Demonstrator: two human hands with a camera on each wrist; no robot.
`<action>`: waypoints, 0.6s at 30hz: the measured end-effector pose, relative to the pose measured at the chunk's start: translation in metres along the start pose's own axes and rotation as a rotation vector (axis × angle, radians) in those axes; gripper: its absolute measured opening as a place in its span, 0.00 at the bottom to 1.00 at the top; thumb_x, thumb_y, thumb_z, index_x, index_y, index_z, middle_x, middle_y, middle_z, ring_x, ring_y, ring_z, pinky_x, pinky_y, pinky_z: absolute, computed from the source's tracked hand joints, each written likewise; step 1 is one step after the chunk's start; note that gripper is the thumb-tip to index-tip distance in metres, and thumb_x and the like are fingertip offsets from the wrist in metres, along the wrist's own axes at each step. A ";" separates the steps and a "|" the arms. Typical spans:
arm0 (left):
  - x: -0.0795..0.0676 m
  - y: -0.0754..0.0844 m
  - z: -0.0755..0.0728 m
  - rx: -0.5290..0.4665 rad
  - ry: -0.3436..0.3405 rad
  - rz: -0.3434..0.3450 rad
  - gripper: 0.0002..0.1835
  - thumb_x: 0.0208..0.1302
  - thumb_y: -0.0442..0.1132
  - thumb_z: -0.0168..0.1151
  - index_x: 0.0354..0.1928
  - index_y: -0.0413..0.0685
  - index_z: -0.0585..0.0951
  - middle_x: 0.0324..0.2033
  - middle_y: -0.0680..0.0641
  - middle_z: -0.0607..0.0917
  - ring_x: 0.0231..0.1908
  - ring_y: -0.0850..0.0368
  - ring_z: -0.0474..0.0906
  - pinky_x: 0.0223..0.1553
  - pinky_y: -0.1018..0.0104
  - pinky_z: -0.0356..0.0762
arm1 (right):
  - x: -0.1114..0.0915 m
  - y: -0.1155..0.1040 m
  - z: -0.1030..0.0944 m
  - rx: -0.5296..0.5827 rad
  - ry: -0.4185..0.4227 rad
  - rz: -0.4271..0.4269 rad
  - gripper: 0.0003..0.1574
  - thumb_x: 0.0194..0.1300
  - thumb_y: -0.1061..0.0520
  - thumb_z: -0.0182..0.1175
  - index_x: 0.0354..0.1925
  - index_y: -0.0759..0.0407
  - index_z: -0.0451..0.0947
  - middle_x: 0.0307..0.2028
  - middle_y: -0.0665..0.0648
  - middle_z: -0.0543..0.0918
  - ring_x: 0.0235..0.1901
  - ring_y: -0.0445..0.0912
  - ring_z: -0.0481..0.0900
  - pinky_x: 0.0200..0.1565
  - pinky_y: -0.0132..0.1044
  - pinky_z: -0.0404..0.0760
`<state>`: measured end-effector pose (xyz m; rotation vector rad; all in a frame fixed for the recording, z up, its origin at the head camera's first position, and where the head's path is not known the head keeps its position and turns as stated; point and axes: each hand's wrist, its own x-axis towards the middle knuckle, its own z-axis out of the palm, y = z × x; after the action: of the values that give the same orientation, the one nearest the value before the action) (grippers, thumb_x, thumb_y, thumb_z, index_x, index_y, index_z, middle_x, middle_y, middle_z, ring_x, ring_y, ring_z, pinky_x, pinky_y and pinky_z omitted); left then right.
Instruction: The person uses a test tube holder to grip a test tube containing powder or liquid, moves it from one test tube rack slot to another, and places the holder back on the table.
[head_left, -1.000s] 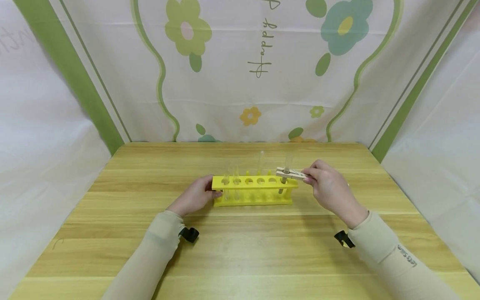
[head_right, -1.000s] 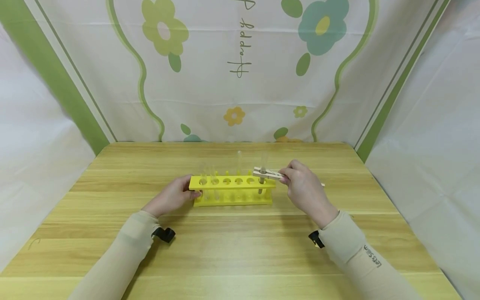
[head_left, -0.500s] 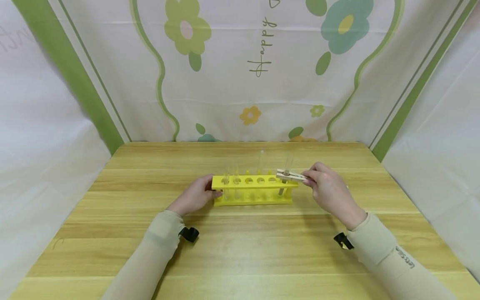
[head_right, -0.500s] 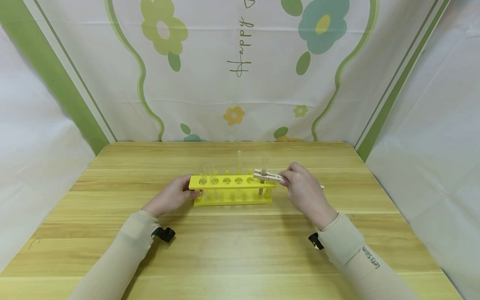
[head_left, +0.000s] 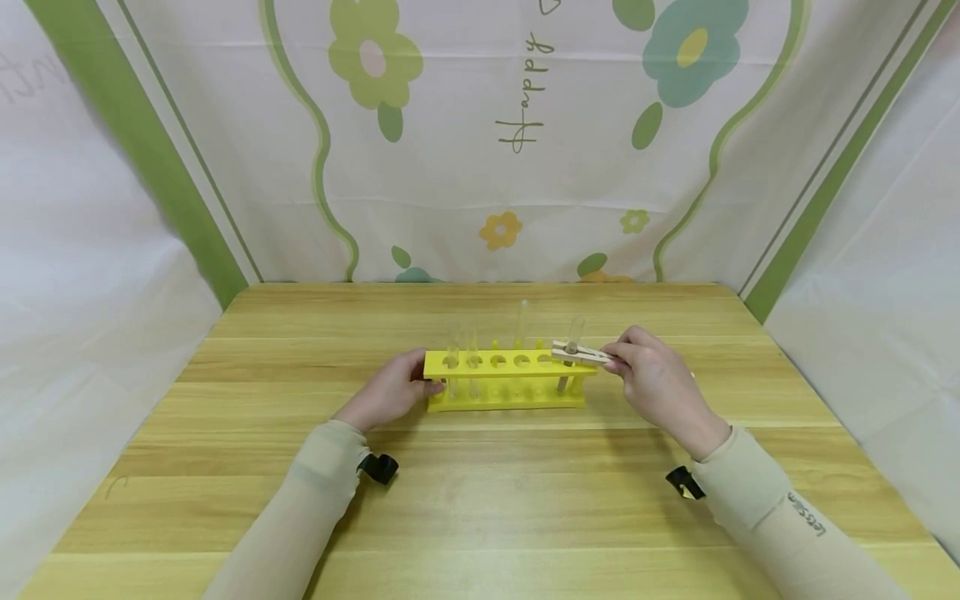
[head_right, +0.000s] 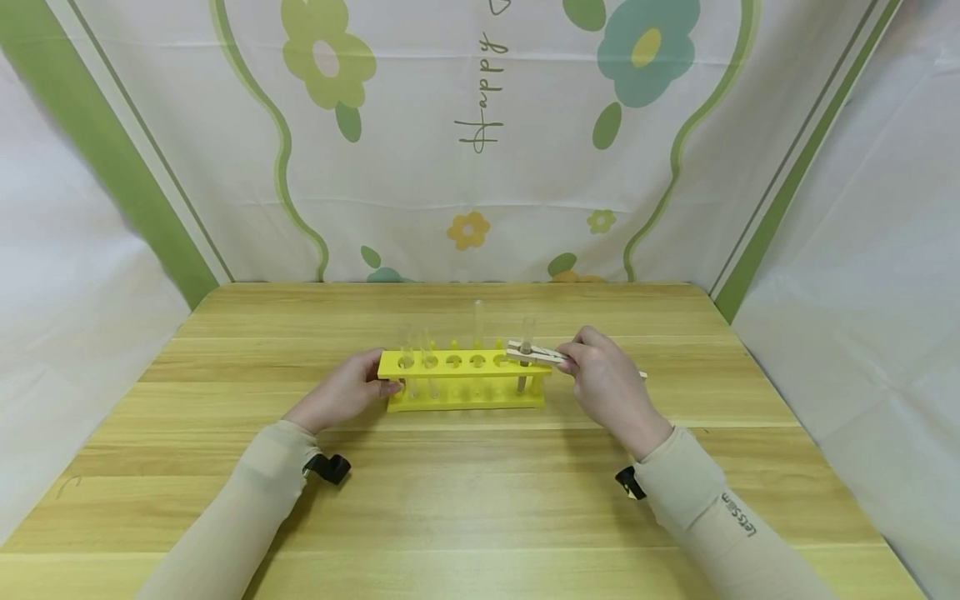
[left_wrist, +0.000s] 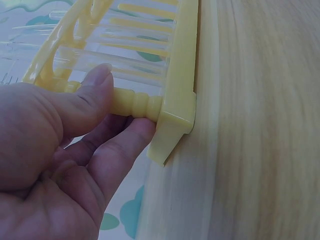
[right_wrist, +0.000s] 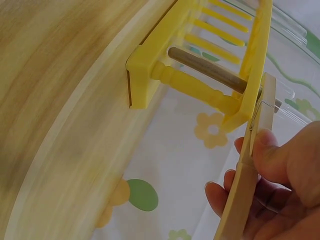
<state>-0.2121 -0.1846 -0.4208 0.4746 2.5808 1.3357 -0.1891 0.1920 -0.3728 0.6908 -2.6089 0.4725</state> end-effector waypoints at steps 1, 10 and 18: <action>0.000 0.000 0.000 -0.001 0.001 -0.001 0.15 0.68 0.37 0.64 0.56 0.54 0.79 0.47 0.56 0.83 0.46 0.58 0.79 0.51 0.56 0.76 | 0.000 0.000 0.000 0.001 -0.001 0.000 0.08 0.62 0.68 0.67 0.41 0.70 0.85 0.33 0.56 0.77 0.27 0.46 0.74 0.29 0.39 0.76; 0.001 -0.002 0.001 0.004 0.003 -0.004 0.17 0.68 0.37 0.64 0.57 0.53 0.78 0.49 0.55 0.83 0.50 0.58 0.78 0.54 0.55 0.76 | 0.001 0.001 0.001 0.000 -0.007 -0.001 0.07 0.62 0.67 0.67 0.40 0.69 0.85 0.33 0.56 0.78 0.29 0.47 0.75 0.30 0.40 0.77; 0.000 -0.001 0.000 0.002 0.006 -0.001 0.16 0.68 0.37 0.64 0.57 0.54 0.78 0.49 0.55 0.83 0.49 0.58 0.78 0.54 0.55 0.76 | 0.002 -0.001 0.001 -0.008 -0.009 -0.002 0.07 0.62 0.68 0.67 0.40 0.69 0.85 0.34 0.57 0.78 0.29 0.47 0.75 0.30 0.40 0.78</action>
<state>-0.2125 -0.1846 -0.4218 0.4700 2.5873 1.3357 -0.1904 0.1905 -0.3725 0.6939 -2.6167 0.4597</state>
